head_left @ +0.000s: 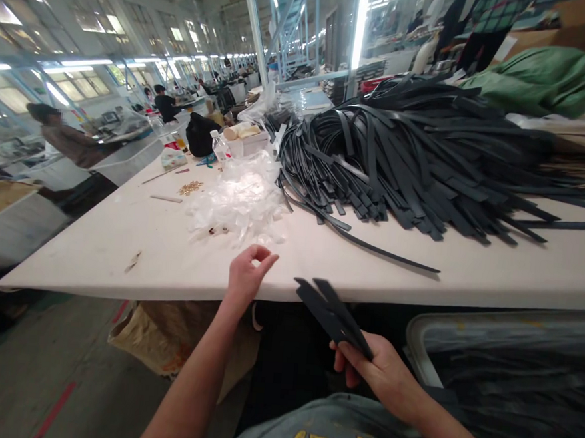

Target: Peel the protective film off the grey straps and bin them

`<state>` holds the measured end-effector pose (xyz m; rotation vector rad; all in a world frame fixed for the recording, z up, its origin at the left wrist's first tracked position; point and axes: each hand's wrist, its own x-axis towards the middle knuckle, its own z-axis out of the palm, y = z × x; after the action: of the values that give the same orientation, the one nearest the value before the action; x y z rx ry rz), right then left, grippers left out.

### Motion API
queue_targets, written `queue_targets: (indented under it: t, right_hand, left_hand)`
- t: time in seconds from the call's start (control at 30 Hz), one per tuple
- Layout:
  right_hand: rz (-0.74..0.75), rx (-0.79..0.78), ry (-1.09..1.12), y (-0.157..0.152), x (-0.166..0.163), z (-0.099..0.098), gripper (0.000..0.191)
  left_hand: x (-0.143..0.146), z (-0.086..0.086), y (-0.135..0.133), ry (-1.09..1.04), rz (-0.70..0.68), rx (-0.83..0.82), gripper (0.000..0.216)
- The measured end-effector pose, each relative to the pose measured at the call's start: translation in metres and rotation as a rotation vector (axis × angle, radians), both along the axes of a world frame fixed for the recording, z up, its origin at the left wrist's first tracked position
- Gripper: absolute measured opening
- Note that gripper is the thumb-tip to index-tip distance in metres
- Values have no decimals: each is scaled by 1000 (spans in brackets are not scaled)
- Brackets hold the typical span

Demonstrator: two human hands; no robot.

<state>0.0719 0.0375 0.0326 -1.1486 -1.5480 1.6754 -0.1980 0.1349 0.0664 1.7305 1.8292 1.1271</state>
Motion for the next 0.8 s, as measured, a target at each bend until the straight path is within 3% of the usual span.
queue_targets:
  t: [0.07,0.13,0.23,0.33,0.43,0.53,0.6,0.67,0.8]
  right_hand:
    - [-41,-88,57,-1,0,-4,49]
    - [-74,-144,86,-2,-1,-8,50]
    - [-113,-175,117,-3,0,-11,49]
    - [-158,-192,156,-2,4,-12,46]
    - [-201,-222,208,2,7,-10,45]
    - [-213,-227,232,10,7,-3,44]
    - [-165,-217,211,17,5,4,46]
    - [-103,-219,192,28,0,11,48]
    - [1,-237,213,50,-16,23,48]
  left_hand:
    - [-20,0,24,299,155,51,26]
    - [-36,-2,46,447,213,-22,23]
    - [-48,-5,67,414,221,-159,5]
    - [-51,-5,67,309,210,-172,12]
    - [-43,-5,44,81,165,-146,21]
    - [-24,-8,3,-379,115,-114,29]
    - [-6,-9,-27,-575,88,-98,30]
    - [10,-7,-55,-473,68,-66,24]
    - [24,0,-88,153,-20,96,15]
